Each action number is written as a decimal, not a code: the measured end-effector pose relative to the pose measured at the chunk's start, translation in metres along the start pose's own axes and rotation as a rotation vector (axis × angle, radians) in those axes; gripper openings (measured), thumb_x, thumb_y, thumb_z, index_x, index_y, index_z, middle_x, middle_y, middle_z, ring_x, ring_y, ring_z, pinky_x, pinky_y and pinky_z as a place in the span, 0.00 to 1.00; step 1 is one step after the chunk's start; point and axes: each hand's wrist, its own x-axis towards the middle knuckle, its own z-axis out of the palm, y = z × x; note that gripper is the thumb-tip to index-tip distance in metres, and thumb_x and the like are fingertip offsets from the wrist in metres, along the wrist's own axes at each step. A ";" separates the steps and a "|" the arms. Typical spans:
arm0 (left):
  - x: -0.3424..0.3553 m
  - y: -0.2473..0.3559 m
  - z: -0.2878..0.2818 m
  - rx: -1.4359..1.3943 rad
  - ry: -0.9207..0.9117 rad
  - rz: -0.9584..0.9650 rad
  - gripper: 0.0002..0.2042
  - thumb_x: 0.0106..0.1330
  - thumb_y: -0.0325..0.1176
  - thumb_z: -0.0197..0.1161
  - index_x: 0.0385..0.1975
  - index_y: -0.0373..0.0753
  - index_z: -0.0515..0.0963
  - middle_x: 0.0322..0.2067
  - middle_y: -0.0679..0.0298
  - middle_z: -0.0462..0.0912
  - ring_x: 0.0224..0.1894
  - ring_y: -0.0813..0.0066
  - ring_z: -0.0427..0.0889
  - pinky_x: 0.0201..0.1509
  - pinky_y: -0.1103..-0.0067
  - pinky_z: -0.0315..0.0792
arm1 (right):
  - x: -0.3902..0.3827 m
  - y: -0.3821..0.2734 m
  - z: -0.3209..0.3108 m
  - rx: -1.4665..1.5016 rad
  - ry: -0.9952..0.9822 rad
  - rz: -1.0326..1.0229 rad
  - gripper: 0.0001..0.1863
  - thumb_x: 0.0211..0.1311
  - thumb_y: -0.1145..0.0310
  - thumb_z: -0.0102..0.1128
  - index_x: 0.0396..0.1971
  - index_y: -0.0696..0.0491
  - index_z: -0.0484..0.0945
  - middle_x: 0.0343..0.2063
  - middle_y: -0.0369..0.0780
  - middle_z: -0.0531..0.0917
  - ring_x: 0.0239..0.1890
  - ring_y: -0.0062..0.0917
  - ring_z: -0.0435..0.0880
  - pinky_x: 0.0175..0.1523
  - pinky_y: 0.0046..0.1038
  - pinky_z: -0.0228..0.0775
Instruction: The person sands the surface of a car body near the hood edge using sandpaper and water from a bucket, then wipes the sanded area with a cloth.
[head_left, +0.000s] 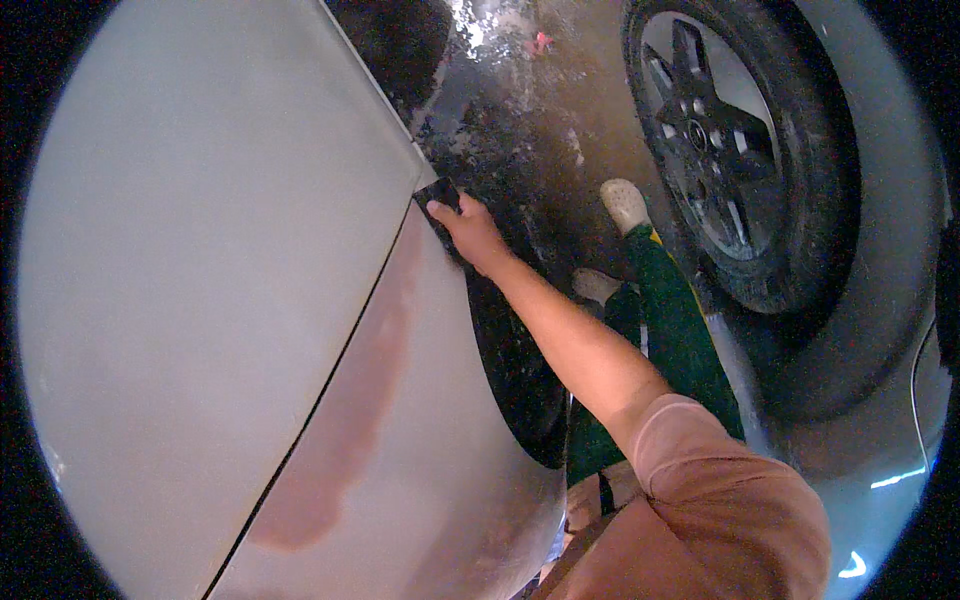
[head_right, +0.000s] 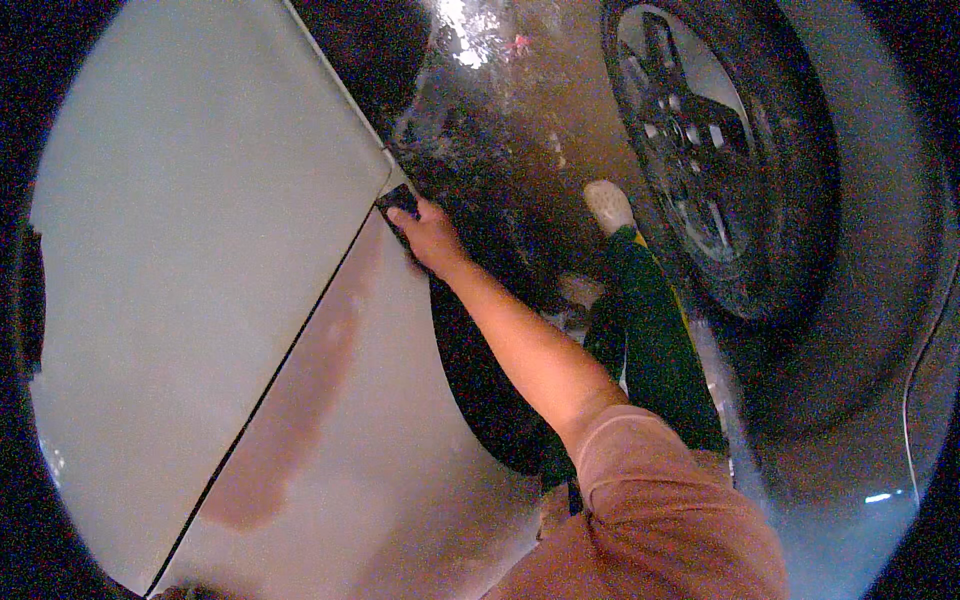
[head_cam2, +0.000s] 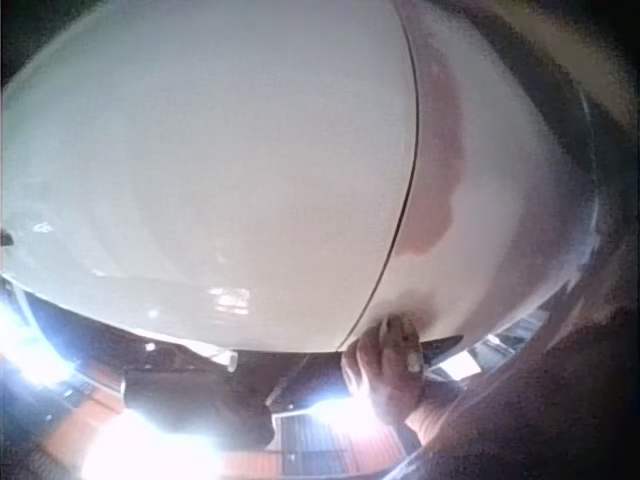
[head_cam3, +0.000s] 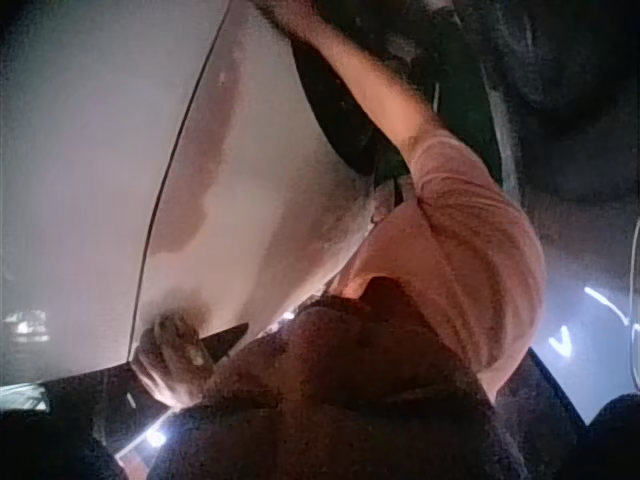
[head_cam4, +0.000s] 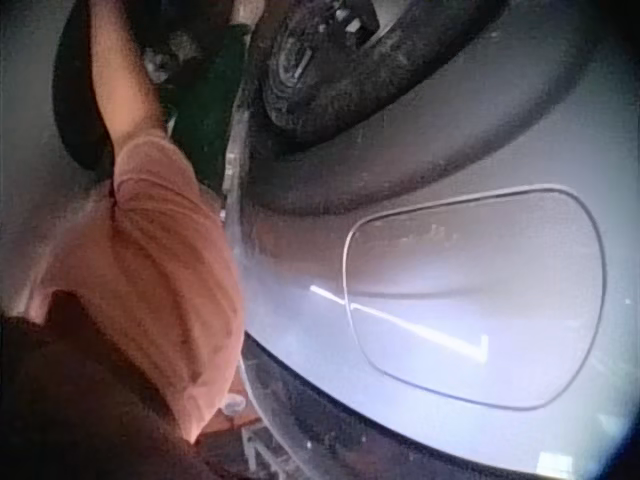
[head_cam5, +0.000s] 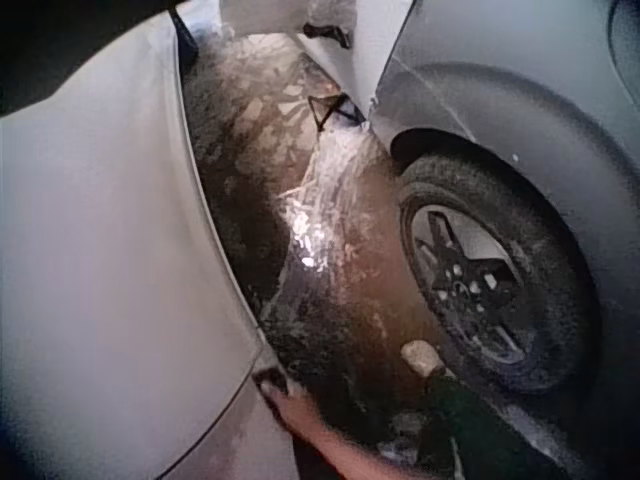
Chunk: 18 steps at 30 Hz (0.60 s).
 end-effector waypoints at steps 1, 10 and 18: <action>-0.001 0.000 0.000 0.001 -0.015 0.000 0.07 0.67 0.35 0.68 0.38 0.39 0.84 0.37 0.57 0.83 0.35 0.59 0.83 0.38 0.65 0.79 | -0.034 0.007 0.007 -0.053 0.011 -0.030 0.26 0.66 0.56 0.64 0.58 0.56 0.77 0.51 0.47 0.82 0.55 0.36 0.79 0.64 0.36 0.67; -0.004 0.016 -0.013 0.032 0.008 0.005 0.06 0.69 0.33 0.66 0.37 0.38 0.84 0.37 0.57 0.84 0.34 0.59 0.83 0.39 0.66 0.79 | 0.026 0.022 0.001 -0.068 0.050 -0.026 0.23 0.67 0.55 0.62 0.51 0.60 0.80 0.47 0.51 0.85 0.50 0.39 0.85 0.55 0.41 0.74; -0.010 0.007 0.004 0.053 0.007 0.130 0.06 0.69 0.32 0.65 0.37 0.37 0.83 0.36 0.56 0.84 0.34 0.58 0.83 0.38 0.66 0.79 | -0.089 -0.018 -0.005 -0.128 -0.041 -0.351 0.23 0.67 0.58 0.61 0.56 0.58 0.78 0.52 0.50 0.83 0.56 0.42 0.81 0.64 0.39 0.68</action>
